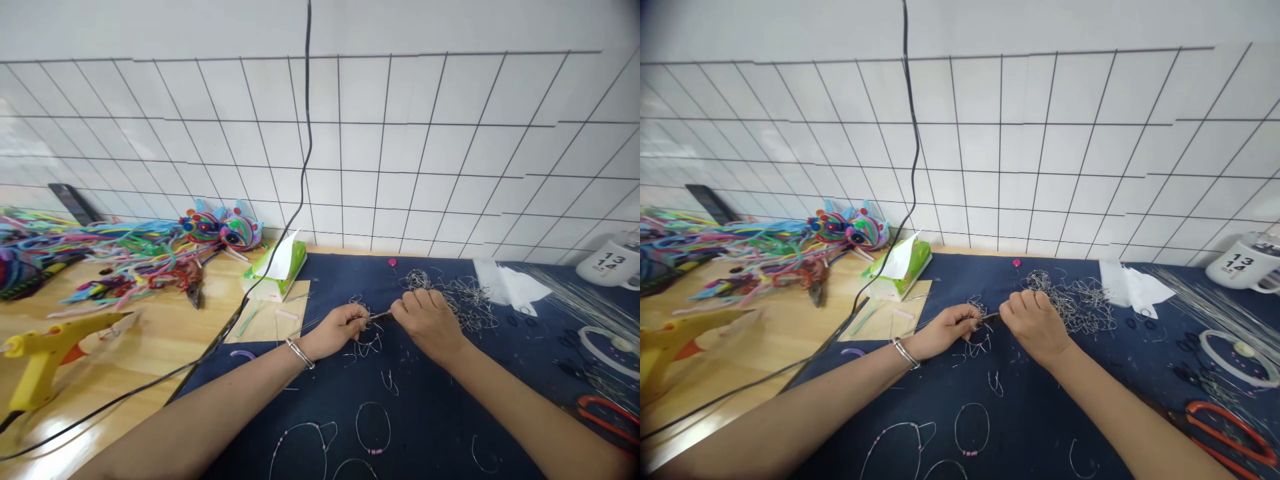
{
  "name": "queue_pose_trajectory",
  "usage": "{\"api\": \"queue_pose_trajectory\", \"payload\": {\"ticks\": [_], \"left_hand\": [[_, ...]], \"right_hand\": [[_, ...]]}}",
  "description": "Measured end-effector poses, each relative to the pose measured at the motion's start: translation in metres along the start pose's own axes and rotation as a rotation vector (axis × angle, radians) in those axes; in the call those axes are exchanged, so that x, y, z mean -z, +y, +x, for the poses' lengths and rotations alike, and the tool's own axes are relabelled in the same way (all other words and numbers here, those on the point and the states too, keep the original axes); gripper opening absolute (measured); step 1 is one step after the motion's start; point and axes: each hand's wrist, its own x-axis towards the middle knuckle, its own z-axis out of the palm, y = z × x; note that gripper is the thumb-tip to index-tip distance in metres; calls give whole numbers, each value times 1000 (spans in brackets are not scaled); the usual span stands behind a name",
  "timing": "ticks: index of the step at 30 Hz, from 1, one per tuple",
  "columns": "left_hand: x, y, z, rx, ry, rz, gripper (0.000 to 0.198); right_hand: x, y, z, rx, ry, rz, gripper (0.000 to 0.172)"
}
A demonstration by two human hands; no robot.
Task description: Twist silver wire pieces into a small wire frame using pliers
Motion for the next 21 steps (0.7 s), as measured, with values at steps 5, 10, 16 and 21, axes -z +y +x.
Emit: {"api": "queue_pose_trajectory", "payload": {"ticks": [5,10,16,21], "left_hand": [[0,1,0,-16,-13,-21,18],[0,0,0,-11,-25,-39,17],[1,1,-1,-3,-40,-75,16],[1,4,-1,6,-60,-91,16]], "right_hand": [[-3,0,-1,4,8,21,14],[-5,-1,-2,-17,23,45,16],[-6,0,-3,-20,12,33,14],[-6,0,-3,-19,4,36,14]]}}
